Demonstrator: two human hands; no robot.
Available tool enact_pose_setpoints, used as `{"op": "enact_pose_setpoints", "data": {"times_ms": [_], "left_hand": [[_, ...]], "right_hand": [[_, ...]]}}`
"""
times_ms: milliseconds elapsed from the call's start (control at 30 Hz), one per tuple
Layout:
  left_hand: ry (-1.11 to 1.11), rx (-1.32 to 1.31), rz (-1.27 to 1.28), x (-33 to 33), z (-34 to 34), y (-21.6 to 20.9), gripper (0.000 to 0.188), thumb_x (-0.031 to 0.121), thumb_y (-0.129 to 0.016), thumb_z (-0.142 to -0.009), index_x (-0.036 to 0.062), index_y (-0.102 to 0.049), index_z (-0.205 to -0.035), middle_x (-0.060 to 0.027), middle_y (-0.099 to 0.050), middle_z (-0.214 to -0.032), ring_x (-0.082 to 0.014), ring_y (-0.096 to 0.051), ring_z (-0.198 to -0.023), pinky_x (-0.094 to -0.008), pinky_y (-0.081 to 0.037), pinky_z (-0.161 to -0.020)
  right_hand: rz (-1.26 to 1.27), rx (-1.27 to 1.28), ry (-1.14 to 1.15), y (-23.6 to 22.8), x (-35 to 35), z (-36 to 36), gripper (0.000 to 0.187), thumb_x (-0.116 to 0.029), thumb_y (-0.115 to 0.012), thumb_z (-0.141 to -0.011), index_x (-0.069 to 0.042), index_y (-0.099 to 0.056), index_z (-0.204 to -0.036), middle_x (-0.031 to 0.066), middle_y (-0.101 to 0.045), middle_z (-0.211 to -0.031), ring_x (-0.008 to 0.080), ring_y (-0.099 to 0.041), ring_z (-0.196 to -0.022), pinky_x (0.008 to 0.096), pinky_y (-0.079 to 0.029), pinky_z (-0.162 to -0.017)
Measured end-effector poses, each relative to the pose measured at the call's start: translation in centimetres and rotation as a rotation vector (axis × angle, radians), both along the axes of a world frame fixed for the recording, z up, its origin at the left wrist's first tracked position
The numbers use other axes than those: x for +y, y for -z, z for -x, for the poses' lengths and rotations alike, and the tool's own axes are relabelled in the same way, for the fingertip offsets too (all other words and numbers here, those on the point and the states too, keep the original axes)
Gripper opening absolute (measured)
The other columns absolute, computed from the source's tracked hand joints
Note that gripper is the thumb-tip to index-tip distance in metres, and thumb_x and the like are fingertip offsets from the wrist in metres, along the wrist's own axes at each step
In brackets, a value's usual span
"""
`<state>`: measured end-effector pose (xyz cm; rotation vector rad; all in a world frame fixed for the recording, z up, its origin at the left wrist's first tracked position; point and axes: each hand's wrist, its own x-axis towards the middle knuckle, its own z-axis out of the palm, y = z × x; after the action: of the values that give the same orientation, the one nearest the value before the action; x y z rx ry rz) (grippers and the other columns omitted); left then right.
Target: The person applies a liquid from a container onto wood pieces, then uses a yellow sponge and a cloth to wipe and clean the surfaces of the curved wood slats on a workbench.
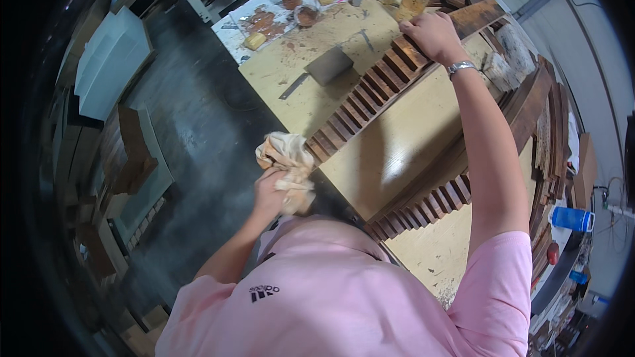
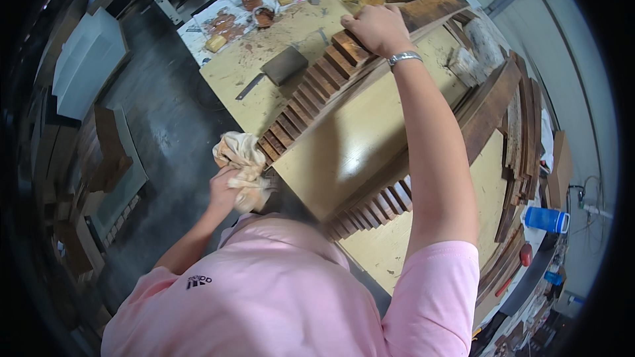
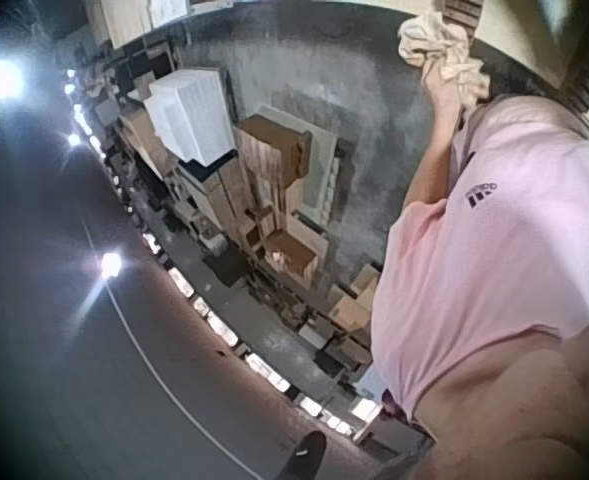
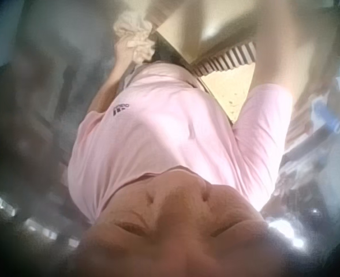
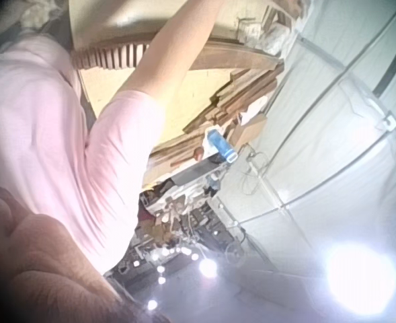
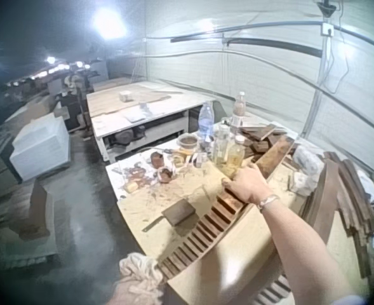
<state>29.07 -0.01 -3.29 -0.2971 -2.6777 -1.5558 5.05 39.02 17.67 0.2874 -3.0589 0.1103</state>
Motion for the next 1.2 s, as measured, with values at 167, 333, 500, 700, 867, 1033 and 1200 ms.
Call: {"op": "enact_pose_setpoints", "data": {"times_ms": [167, 333, 500, 700, 867, 1033, 1200], "left_hand": [[0.066, -0.487, -0.335, 0.6, 1.2, -5.2, 0.018, -0.009, -0.072, -0.075, -0.003, -0.07, -0.092, -0.0074, -0.067, -0.092, -0.0137, -0.066, -0.086, -0.0296, -0.052, -0.076], [0.396, -0.514, -0.686, 4.8, 2.6, -9.7, 0.031, -0.008, -0.075, -0.071, -0.0055, -0.068, -0.101, -0.004, -0.062, -0.096, -0.0109, -0.059, -0.079, -0.0257, -0.047, -0.07], [0.597, -0.732, -0.905, 9.7, 4.6, -13.0, 0.049, 0.005, -0.073, -0.084, -0.0068, -0.058, -0.129, -0.0094, -0.067, -0.115, -0.0141, -0.065, -0.098, -0.0282, -0.053, -0.081], [0.825, -0.439, -1.084, 17.2, 5.1, -21.0, 0.049, 0.019, -0.071, -0.091, -0.0079, -0.056, -0.13, -0.0148, -0.065, -0.12, -0.0202, -0.066, -0.105, -0.0294, -0.052, -0.089], [0.776, 0.752, -0.16, 30.3, 1.6, -19.1, 0.036, 0.01, -0.067, -0.077, 0.0084, -0.069, -0.113, -0.0086, -0.061, -0.137, -0.0298, -0.055, -0.124, -0.0438, -0.039, -0.102], [0.701, 0.737, -0.034, 24.7, -3.7, -9.5, 0.024, 0.014, -0.071, -0.078, 0.0091, -0.079, -0.1, -0.0067, -0.072, -0.102, -0.0307, -0.063, -0.105, -0.0428, -0.046, -0.096], [0.27, 0.118, -0.116, 16.5, -5.5, -7.4, 0.019, 0.013, -0.074, -0.08, 0.0058, -0.078, -0.097, -0.0088, -0.072, -0.099, -0.0263, -0.064, -0.099, -0.0373, -0.048, -0.09]], "right_hand": [[0.643, 0.43, -0.128, 1.1, 3.4, 1.0, 0.055, -0.048, -0.048, -0.102, 0.001, -0.071, -0.114, 0.0235, -0.065, -0.128, 0.0372, -0.057, -0.121, 0.0441, -0.037, -0.109], [0.656, 0.087, 0.155, -3.1, 9.9, -9.3, 0.05, -0.043, -0.05, -0.106, 0.002, -0.069, -0.12, 0.0126, -0.067, -0.124, 0.0233, -0.059, -0.118, 0.0344, -0.041, -0.107], [0.264, 0.07, 0.211, -0.6, 13.3, -19.3, 0.05, -0.048, -0.057, -0.099, -0.002, -0.075, -0.112, 0.0149, -0.066, -0.13, 0.033, -0.051, -0.131, 0.0432, -0.038, -0.112], [0.082, 0.071, 0.214, 0.7, 13.9, -21.9, 0.036, -0.039, -0.058, -0.094, -0.01, -0.078, -0.099, 0.007, -0.068, -0.109, 0.0282, -0.051, -0.125, 0.0531, -0.023, -0.12], [0.085, 0.198, 0.077, 1.6, 14.4, -21.9, 0.031, -0.037, -0.061, -0.088, -0.015, -0.072, -0.107, 0.0037, -0.07, -0.108, 0.0271, -0.056, -0.113, 0.0509, -0.027, -0.119], [0.067, 0.048, 0.25, 0.4, 12.0, -21.5, 0.045, -0.044, -0.052, -0.095, -0.01, -0.08, -0.092, 0.0091, -0.073, -0.102, 0.0282, -0.056, -0.117, 0.0499, -0.026, -0.119], [0.11, 0.056, 0.293, 0.2, 12.3, -21.7, 0.049, -0.046, -0.05, -0.095, -0.009, -0.082, -0.09, 0.0117, -0.073, -0.101, 0.0291, -0.056, -0.119, 0.0489, -0.025, -0.12]]}}
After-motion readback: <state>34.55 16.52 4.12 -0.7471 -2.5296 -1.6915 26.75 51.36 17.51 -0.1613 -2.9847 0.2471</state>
